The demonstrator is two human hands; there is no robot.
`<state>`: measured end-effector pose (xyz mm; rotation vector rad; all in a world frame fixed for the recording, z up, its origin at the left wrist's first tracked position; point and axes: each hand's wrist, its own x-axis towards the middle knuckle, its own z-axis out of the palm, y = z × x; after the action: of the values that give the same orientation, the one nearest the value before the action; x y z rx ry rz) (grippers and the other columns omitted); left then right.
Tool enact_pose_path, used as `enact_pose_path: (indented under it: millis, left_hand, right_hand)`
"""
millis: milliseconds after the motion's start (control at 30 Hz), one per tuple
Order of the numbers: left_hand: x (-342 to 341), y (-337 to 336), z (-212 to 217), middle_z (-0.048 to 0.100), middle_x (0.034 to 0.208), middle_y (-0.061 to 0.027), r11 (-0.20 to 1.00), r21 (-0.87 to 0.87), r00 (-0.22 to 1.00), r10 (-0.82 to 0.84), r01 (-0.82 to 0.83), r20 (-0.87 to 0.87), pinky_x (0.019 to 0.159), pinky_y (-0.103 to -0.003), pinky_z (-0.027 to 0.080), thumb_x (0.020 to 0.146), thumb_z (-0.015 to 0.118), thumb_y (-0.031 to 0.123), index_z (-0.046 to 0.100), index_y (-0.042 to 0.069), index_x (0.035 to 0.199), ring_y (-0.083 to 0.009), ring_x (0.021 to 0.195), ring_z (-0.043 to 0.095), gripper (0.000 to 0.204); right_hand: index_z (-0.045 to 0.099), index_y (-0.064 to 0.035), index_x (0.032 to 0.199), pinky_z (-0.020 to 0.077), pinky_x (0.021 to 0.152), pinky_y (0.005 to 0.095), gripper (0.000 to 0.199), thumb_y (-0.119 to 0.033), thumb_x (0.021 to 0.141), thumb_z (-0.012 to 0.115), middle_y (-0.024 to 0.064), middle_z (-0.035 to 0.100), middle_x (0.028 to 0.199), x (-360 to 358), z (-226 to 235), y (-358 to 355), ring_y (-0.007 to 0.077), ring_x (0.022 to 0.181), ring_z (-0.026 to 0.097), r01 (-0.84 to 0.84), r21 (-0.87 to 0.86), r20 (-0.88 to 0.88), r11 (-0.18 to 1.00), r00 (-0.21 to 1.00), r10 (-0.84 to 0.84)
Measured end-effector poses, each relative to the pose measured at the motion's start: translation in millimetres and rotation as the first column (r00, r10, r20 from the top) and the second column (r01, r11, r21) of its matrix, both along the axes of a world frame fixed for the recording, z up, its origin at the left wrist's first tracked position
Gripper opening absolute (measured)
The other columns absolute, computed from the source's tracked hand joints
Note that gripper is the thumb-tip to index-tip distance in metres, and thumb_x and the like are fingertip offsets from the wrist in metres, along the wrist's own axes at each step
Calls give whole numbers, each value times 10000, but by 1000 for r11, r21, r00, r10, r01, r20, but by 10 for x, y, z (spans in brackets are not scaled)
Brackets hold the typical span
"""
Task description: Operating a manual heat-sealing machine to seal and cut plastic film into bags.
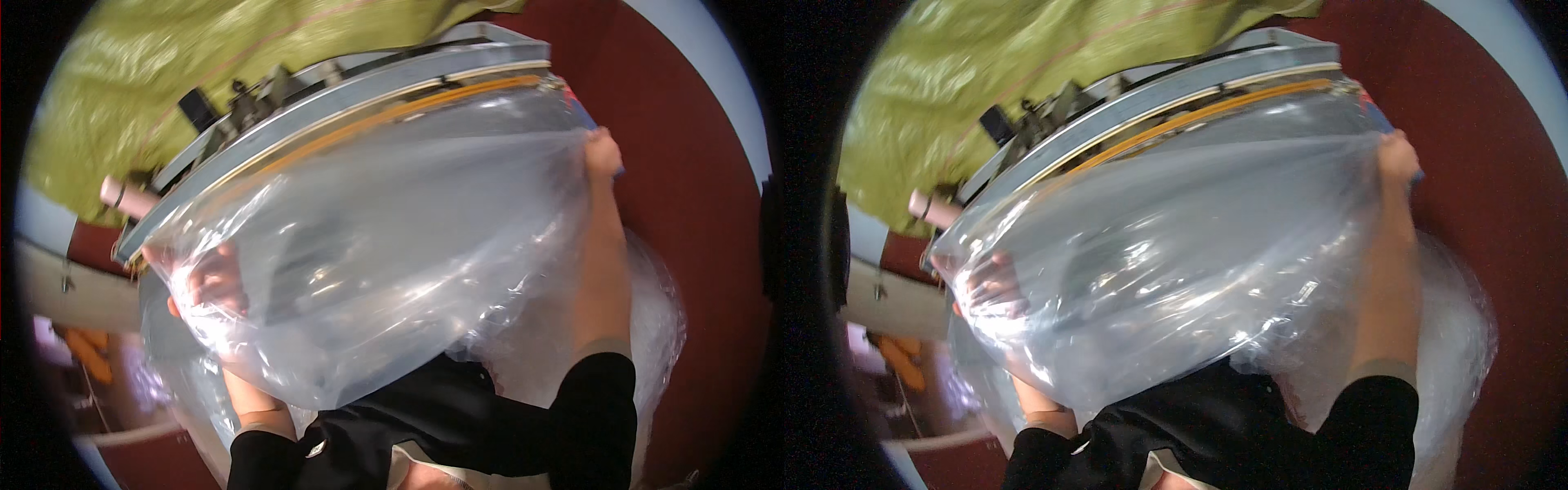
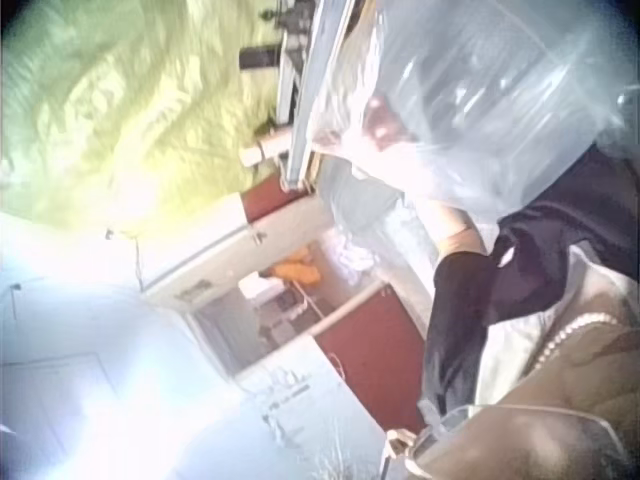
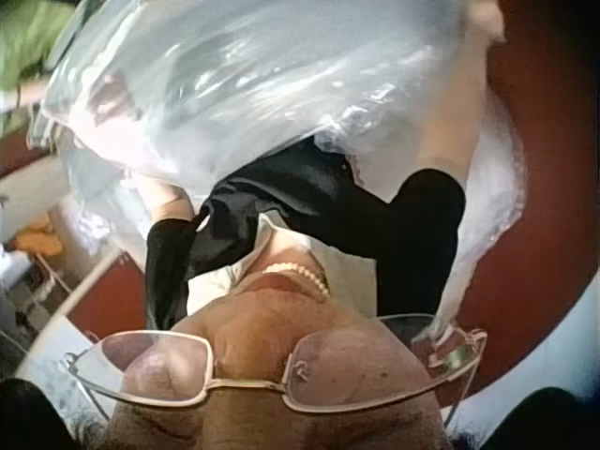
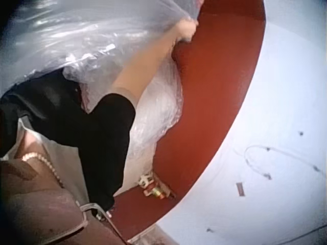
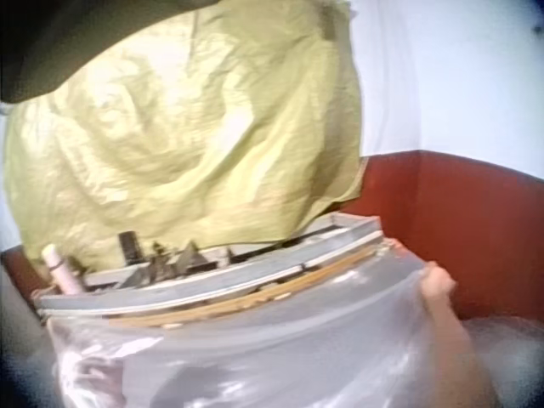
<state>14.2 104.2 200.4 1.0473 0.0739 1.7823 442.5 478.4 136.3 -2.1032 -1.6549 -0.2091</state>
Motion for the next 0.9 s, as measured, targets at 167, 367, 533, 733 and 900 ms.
enact_pose_path:
  millis: [167, 367, 533, 733, 900]
  left_hand:
    - [-969, -1217, -38, 453, 657, 36, 870, -6, 863, 490, -493, 123, 716, -306, 436, 675, 595, 78, 301, 138, 1271, -83, 689, 481, 667]
    - [-796, -1598, 0, 441, 1087, -91, 357, -711, 686, 687, -606, -240, 780, -236, 411, 800, 442, 481, 265, 100, 1283, -156, 990, 444, 640]
    - [-413, -1725, -61, 489, 1051, -99, 499, -742, 855, 484, -447, -189, 687, -206, 429, 815, 490, 413, 300, 45, 1254, -146, 940, 485, 603]
    - [-706, -2005, -564, 571, 710, -8, 29, -812, 757, 381, -583, -530, 467, -184, 386, 740, 592, 96, 526, 27, 984, -84, 571, 525, 262]
    - [-583, -2145, -748, 564, 716, -11, -356, -571, 532, 209, -740, -820, 503, -196, 397, 763, 561, 53, 550, 51, 857, -83, 580, 518, 95]
  right_hand:
    - [543, -109, 966, 434, 727, 449, 288, -326, 804, 444, 153, 582, 930, -17, -40, 3, 333, 890, 550, -8, 7, 36, 1000, 999, 8]
    - [531, -123, 980, 429, 687, 463, 306, -359, 815, 426, 140, 578, 947, 46, -120, 130, 354, 875, 541, -5, -2, 50, 1000, 999, 5]
    - [527, -137, 964, 426, 658, 471, 288, -361, 821, 416, 138, 581, 928, 116, -182, 224, 359, 853, 543, -15, -19, 66, 1000, 998, 16]
    - [527, -132, 969, 426, 661, 455, 297, -367, 826, 414, 123, 583, 934, 83, -152, 189, 350, 857, 543, 2, -34, 73, 999, 997, 1]
    - [529, -129, 981, 427, 685, 434, 309, -372, 826, 418, 114, 575, 967, 65, -135, 170, 338, 887, 537, 10, -42, 99, 999, 995, -6]
